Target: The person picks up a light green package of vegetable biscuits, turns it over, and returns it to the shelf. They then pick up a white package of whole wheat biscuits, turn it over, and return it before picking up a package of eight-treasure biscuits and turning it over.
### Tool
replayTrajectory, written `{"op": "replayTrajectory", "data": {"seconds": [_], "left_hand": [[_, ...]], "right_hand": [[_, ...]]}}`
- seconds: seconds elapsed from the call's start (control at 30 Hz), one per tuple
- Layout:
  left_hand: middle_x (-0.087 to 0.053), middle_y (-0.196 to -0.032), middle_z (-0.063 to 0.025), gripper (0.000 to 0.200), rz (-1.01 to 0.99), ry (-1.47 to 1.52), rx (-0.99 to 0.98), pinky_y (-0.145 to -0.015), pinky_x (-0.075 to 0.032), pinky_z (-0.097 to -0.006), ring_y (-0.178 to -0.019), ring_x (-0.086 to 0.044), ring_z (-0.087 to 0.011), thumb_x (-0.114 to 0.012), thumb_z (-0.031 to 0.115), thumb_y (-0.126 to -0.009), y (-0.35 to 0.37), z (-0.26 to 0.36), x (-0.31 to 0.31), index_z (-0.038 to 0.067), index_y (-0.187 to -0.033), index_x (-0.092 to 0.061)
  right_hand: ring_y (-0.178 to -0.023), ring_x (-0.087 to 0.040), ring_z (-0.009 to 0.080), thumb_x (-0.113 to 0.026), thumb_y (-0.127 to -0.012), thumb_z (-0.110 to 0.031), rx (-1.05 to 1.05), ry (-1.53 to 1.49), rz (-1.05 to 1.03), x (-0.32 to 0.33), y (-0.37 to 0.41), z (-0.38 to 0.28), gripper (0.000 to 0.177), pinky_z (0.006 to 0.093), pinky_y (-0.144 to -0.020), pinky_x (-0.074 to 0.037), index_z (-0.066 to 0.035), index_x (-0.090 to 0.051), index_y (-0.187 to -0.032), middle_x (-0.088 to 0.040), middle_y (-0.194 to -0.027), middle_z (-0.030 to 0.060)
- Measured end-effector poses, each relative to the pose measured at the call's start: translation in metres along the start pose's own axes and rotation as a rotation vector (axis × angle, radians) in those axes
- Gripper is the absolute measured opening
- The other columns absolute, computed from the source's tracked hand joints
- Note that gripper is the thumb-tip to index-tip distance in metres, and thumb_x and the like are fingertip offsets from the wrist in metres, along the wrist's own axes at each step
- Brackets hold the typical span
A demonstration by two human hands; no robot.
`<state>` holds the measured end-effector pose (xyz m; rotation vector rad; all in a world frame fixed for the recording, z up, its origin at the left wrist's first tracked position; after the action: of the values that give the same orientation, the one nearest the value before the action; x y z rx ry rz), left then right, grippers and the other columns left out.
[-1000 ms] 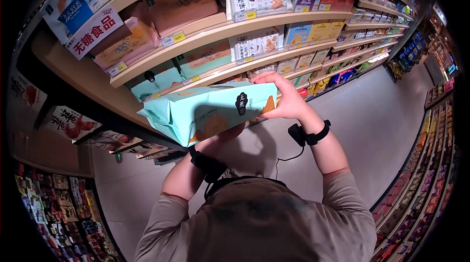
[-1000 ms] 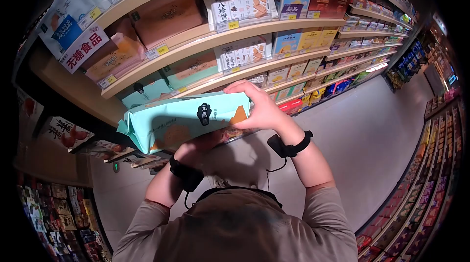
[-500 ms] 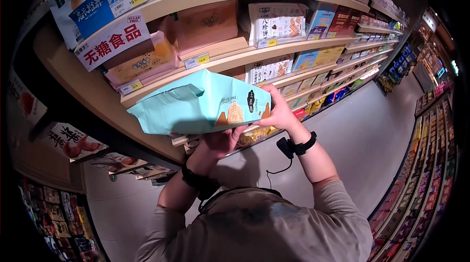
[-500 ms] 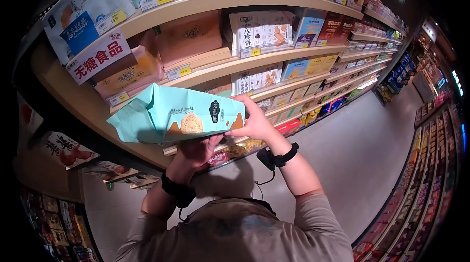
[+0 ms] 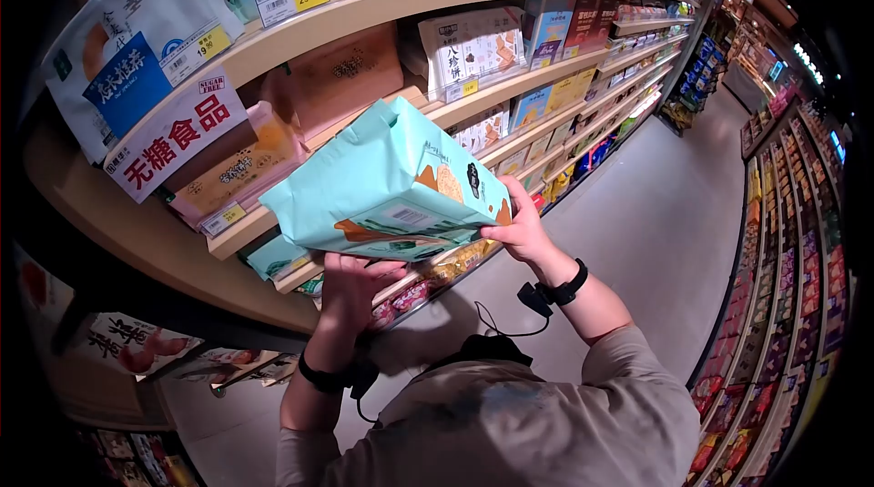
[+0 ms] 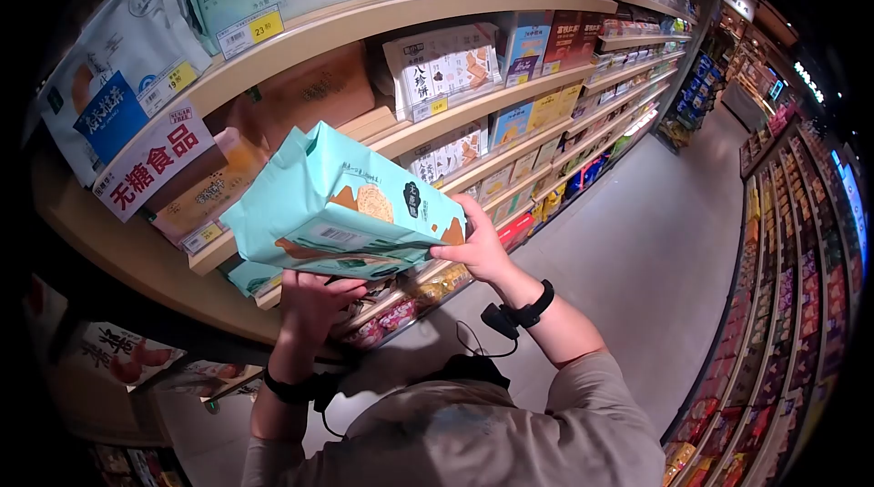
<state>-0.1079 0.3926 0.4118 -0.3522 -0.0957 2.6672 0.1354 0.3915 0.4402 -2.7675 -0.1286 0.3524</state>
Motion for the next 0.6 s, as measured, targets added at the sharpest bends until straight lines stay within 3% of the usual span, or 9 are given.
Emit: {"op": "replayTrajectory", "data": {"seconds": [0.03,0.1,0.17,0.2,0.23,0.3,0.33,0.4,0.6], "left_hand": [[-0.046,-0.134,-0.0183,0.069,0.231,0.432,0.223,-0.079,-0.054,-0.0431,-0.101,-0.060,-0.0338,-0.035,0.056,-0.095,0.007,-0.006,0.007,0.004,-0.139,-0.030],[-0.043,-0.136,-0.0180,0.080,0.195,0.543,0.221,-0.083,-0.053,-0.0421,-0.109,-0.056,-0.0316,-0.043,0.061,-0.090,0.005,-0.005,0.014,0.003,-0.141,-0.025],[-0.043,-0.136,-0.0177,0.088,0.060,0.247,-0.141,-0.087,-0.051,-0.0420,-0.117,-0.051,-0.0304,-0.048,0.064,-0.086,0.002,0.041,0.009,0.002,-0.142,-0.022],[-0.043,-0.135,-0.0163,0.088,0.046,0.182,-0.174,-0.089,-0.049,-0.0381,-0.119,-0.049,-0.0284,-0.060,0.053,-0.084,0.002,0.052,0.006,0.001,-0.142,-0.020],[-0.043,-0.135,-0.0163,0.088,0.050,0.180,-0.180,-0.089,-0.049,-0.0381,-0.119,-0.049,-0.0284,-0.060,0.053,-0.084,0.000,0.061,0.003,0.001,-0.142,-0.020],[-0.044,-0.135,-0.0103,0.089,0.109,-0.146,-0.078,-0.088,-0.046,-0.0299,-0.119,-0.050,-0.0203,-0.076,0.030,-0.075,-0.004,0.066,-0.003,0.002,-0.140,-0.023],[-0.044,-0.135,-0.0103,0.089,0.112,-0.147,-0.083,-0.088,-0.046,-0.0299,-0.119,-0.050,-0.0203,-0.076,0.030,-0.075,-0.006,0.070,-0.008,0.002,-0.140,-0.023],[-0.045,-0.132,-0.0114,0.092,0.155,-0.199,-0.124,-0.089,-0.045,-0.0295,-0.118,-0.050,-0.0213,-0.078,0.003,-0.065,-0.011,0.079,-0.017,0.001,-0.138,-0.023],[-0.045,-0.128,-0.0165,0.101,0.179,-0.249,-0.311,-0.093,-0.045,-0.0355,-0.119,-0.050,-0.0262,-0.078,-0.005,-0.062,-0.030,0.114,-0.047,-0.001,-0.141,-0.014]], "right_hand": [[-0.110,-0.051,0.0141,-0.080,-0.063,-0.003,0.003,-0.001,-0.003,0.001,-0.002,-0.003,0.069,0.0293,-0.097,-0.039,-0.004,-0.045,-0.122,-0.055,-0.114,0.0035],[-0.107,-0.052,0.0136,-0.076,-0.068,0.000,-0.079,-0.156,0.026,0.008,-0.003,0.000,0.061,0.0292,-0.092,-0.042,-0.003,-0.045,-0.121,-0.054,-0.112,0.0042],[-0.104,-0.053,0.0138,-0.075,-0.071,-0.006,-0.085,-0.163,0.045,0.011,-0.006,-0.010,0.057,0.0293,-0.090,-0.043,-0.003,-0.046,-0.120,-0.055,-0.111,0.0048],[-0.103,-0.053,0.0138,-0.075,-0.071,-0.008,-0.122,-0.173,0.030,0.012,-0.009,-0.011,0.056,0.0295,-0.089,-0.043,-0.002,-0.046,-0.119,-0.055,-0.110,0.0051],[-0.102,-0.054,0.0138,-0.075,-0.071,-0.009,-0.157,-0.183,0.010,0.013,-0.012,-0.012,0.056,0.0297,-0.089,-0.044,-0.002,-0.046,-0.118,-0.056,-0.110,0.0053],[-0.101,-0.055,0.0144,-0.075,-0.072,-0.010,-0.164,-0.181,-0.016,0.014,-0.019,-0.021,0.055,0.0311,-0.088,-0.045,-0.003,-0.047,-0.118,-0.056,-0.109,0.0058],[-0.101,-0.055,0.0149,-0.075,-0.072,-0.010,-0.197,-0.196,-0.012,0.014,-0.020,-0.023,0.055,0.0317,-0.089,-0.045,-0.003,-0.047,-0.119,-0.056,-0.109,0.0060],[-0.103,-0.056,0.0166,-0.075,-0.074,-0.013,-0.228,-0.224,-0.023,0.019,-0.024,-0.023,0.055,0.0339,-0.091,-0.045,-0.004,-0.046,-0.120,-0.057,-0.111,0.0072],[-0.106,-0.056,0.0189,-0.073,-0.078,-0.017,-0.204,-0.410,-0.080,0.014,-0.043,-0.031,0.054,0.0357,-0.093,-0.045,-0.004,-0.044,-0.122,-0.057,-0.114,0.0088]]}}
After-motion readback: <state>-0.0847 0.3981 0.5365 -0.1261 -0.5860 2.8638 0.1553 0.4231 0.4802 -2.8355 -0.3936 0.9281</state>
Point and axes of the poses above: each hand's wrist, its own y-axis away from the middle knuckle, its own x-axis out of the back of the hand, z = x × y, the point moved 10 cm from there along -y, towards the middle knuckle
